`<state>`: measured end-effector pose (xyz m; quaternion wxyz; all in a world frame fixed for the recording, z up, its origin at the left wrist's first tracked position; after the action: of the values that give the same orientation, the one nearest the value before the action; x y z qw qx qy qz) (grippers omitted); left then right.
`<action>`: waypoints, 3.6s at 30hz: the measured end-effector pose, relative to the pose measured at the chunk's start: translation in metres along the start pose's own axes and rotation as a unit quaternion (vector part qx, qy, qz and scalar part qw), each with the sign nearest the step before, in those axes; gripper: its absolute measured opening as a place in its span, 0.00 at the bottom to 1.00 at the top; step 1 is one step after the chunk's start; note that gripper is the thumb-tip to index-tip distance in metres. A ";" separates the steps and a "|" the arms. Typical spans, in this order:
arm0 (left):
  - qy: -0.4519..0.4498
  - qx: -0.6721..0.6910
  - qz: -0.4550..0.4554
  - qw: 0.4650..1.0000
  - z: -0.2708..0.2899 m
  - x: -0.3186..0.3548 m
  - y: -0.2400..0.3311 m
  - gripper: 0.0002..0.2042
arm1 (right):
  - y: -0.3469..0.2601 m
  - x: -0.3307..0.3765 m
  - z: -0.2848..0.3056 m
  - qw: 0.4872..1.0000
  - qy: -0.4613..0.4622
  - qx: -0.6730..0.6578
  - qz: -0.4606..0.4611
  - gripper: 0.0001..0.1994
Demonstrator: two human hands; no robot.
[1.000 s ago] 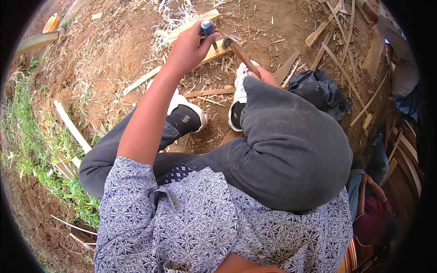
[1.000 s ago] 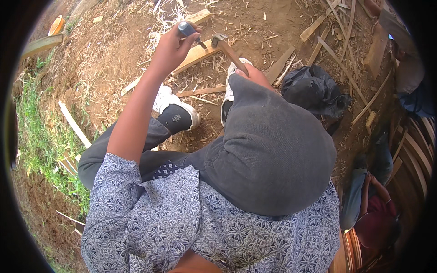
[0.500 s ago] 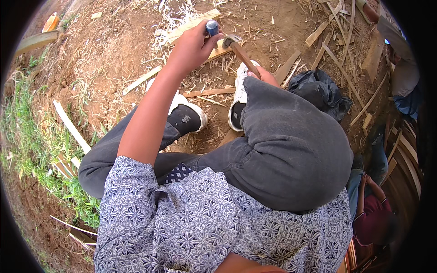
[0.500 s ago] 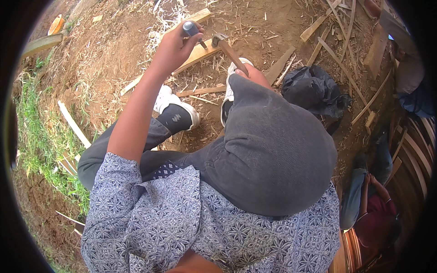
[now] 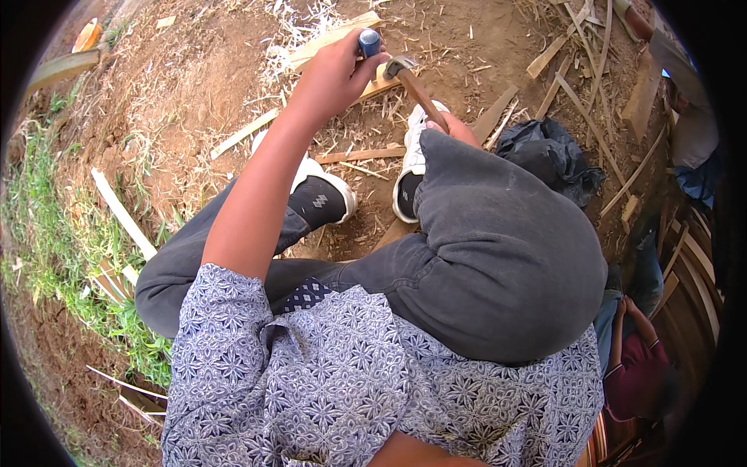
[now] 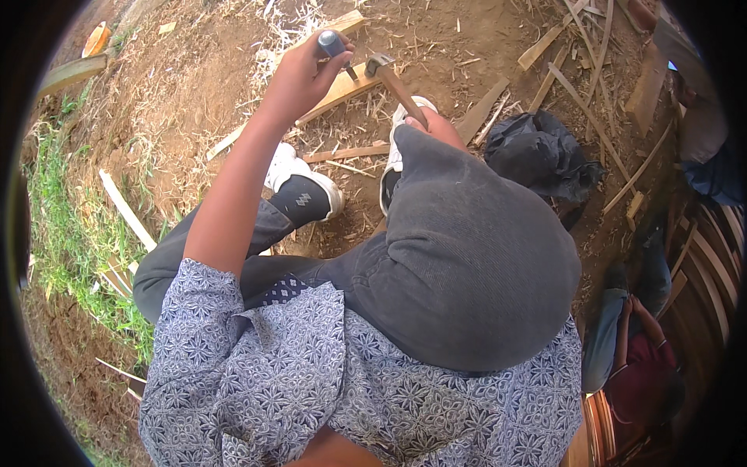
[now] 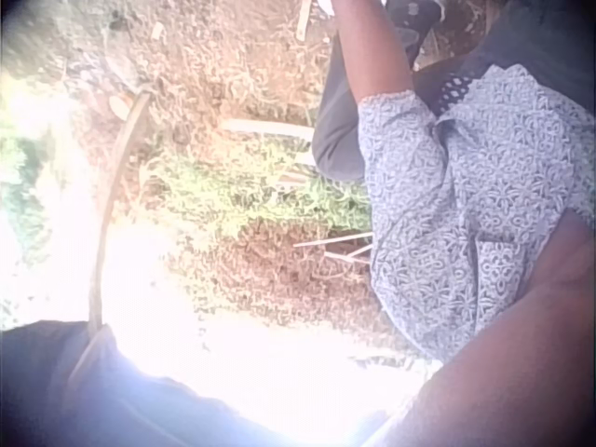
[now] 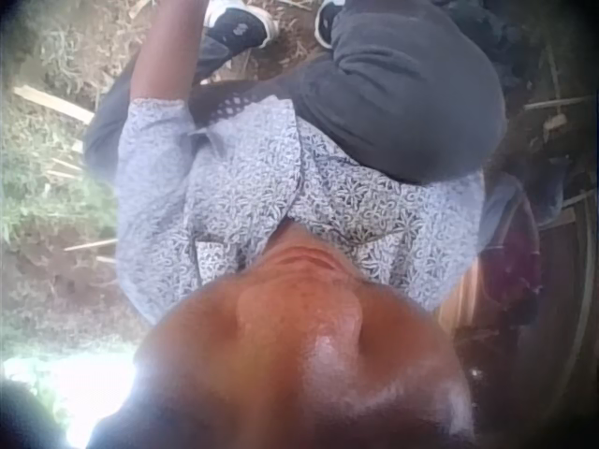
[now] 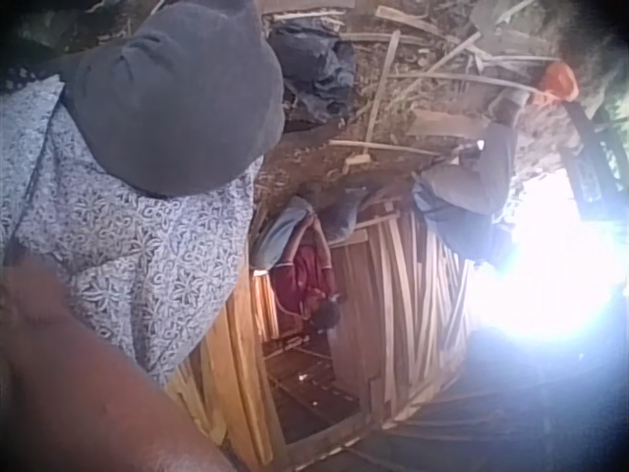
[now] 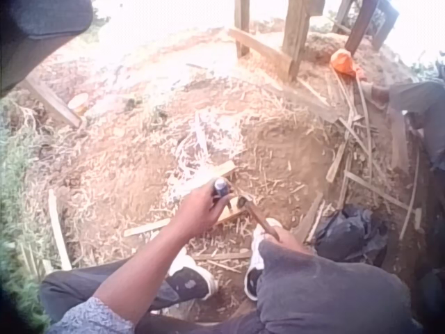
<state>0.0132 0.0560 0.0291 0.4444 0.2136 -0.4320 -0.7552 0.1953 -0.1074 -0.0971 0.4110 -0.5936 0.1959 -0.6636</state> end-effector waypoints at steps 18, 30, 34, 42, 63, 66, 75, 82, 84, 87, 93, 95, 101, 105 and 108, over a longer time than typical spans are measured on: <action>-0.006 -0.024 0.003 1.000 -0.002 -0.005 0.000 0.12 | -0.008 0.006 -0.001 1.000 0.007 0.002 -0.010 0.14; -0.010 -0.040 0.001 0.999 -0.006 -0.007 0.000 0.13 | -0.010 0.009 -0.003 0.999 -0.009 -0.016 -0.027 0.14; -0.007 -0.048 -0.007 0.999 -0.006 -0.007 0.002 0.13 | -0.004 0.005 -0.002 1.000 0.000 -0.014 -0.017 0.13; -0.006 -0.057 -0.008 0.998 -0.006 -0.007 0.002 0.13 | -0.006 0.005 -0.002 1.000 0.003 -0.013 -0.002 0.14; -0.009 -0.052 -0.001 0.999 -0.006 -0.006 0.001 0.13 | -0.001 0.006 -0.003 0.999 0.012 -0.016 -0.024 0.14; -0.010 -0.059 -0.001 0.998 -0.006 -0.007 0.003 0.13 | -0.003 0.005 -0.003 1.000 0.010 -0.006 -0.017 0.14; -0.002 -0.059 -0.010 0.998 -0.009 -0.009 -0.002 0.15 | 0.000 0.006 -0.005 0.999 0.015 -0.030 -0.035 0.15; -0.003 -0.025 0.013 1.000 -0.010 -0.012 -0.013 0.15 | -0.009 -0.007 0.037 0.998 0.056 0.027 0.032 0.18; -0.001 -0.022 0.019 1.000 -0.008 -0.011 -0.008 0.15 | -0.044 0.009 0.069 0.996 0.068 -0.003 0.055 0.18; -0.002 -0.014 0.006 1.000 -0.011 -0.015 -0.006 0.16 | -0.139 0.061 0.111 0.979 0.100 -0.099 0.150 0.16; -0.010 -0.011 0.012 1.000 -0.010 -0.016 -0.005 0.16 | -0.173 0.080 0.109 0.968 0.085 0.042 0.233 0.16; -0.011 -0.006 0.011 1.000 -0.012 -0.016 -0.001 0.16 | -0.169 0.072 0.104 0.946 0.083 0.229 0.212 0.15; 0.006 -0.029 0.008 1.000 -0.010 -0.013 -0.007 0.16 | -0.186 0.087 0.122 0.969 0.036 -0.058 0.238 0.17; -0.005 -0.015 0.020 1.000 -0.011 -0.015 -0.007 0.17 | -0.174 0.074 0.118 0.968 0.107 0.110 0.198 0.17; 0.015 -0.001 0.019 1.000 -0.005 -0.010 -0.018 0.16 | -0.150 0.056 0.121 0.960 0.108 0.215 0.142 0.18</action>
<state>0.0128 0.0663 0.0111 0.4650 0.2161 -0.4283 -0.7440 0.2659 -0.0354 0.0761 0.5954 -0.3820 0.1738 -0.6851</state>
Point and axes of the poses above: each hand's wrist, its own x-axis away from the middle knuckle, its own z-axis out of the back of the hand, y = z × x, the point moved 10 cm from there along -x, towards the middle knuckle, and after that the axes turned 6 degrees about x, right-handed, at the moved point
